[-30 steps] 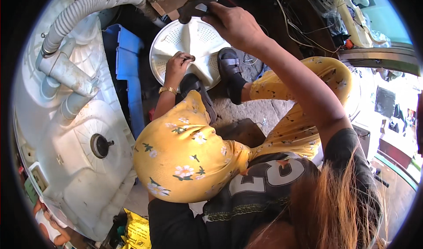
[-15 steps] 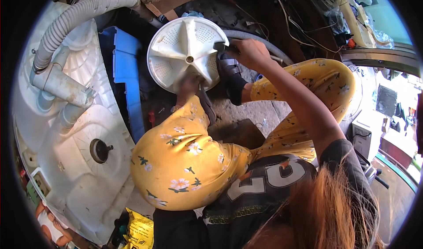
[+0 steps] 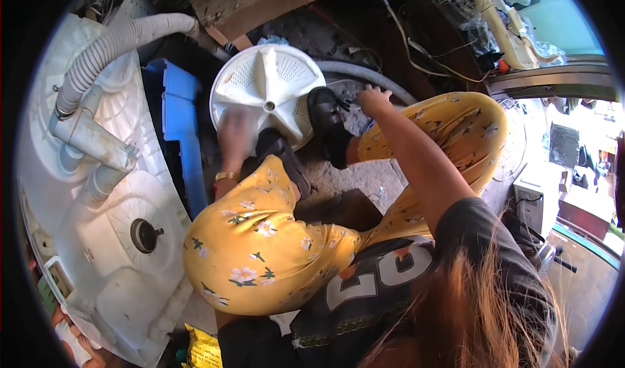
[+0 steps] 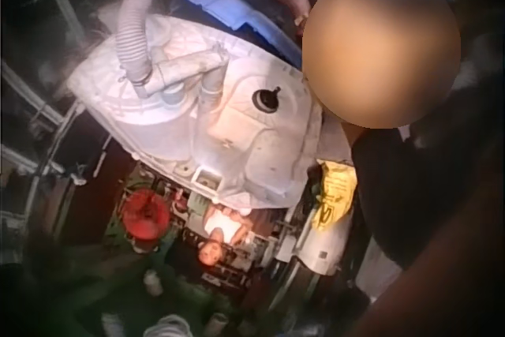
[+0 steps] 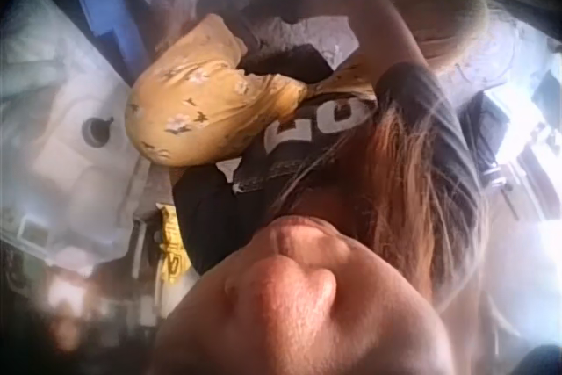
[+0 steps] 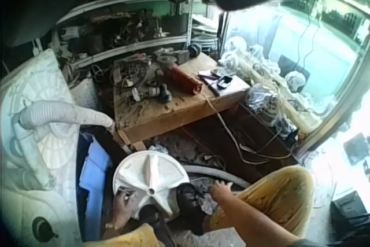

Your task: The person uses an angle grinder to remove a central component from a washing machine pulsator, then uses a hammer and a punch to drive a shaft out of the plastic disc.

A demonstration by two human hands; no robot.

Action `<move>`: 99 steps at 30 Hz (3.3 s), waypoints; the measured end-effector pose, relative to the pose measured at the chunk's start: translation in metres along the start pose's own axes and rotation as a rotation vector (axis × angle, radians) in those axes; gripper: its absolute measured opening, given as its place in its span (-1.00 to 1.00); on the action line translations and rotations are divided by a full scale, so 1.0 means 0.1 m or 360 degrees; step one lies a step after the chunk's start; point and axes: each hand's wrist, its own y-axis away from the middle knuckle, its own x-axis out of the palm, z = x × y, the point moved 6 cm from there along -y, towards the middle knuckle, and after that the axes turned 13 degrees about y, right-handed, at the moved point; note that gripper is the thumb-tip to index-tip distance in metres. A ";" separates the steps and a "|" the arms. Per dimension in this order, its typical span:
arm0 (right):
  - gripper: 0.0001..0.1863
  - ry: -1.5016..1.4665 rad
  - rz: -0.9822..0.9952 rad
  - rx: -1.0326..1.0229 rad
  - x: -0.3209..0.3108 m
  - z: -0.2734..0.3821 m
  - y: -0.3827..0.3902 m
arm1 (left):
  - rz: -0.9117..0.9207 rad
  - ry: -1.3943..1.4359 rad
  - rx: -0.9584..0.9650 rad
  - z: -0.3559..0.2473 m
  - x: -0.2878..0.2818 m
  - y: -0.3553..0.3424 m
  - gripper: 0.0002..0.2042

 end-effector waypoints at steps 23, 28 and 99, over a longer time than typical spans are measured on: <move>-0.70 -0.1070 -0.0993 -0.0424 -0.92 -2.35 1.57 | 0.0861 -0.0126 -0.0350 -1.82 0.33 -1.48 -0.37; -0.61 -0.0557 0.0042 -0.0043 1.22 -1.68 1.40 | -0.0388 -0.0401 -0.0801 0.10 -0.43 -0.71 -0.32; -0.43 -0.1233 -0.1039 -0.0387 -0.67 -0.62 -0.01 | -0.0242 0.0893 -0.0583 -1.07 1.03 -1.03 -0.22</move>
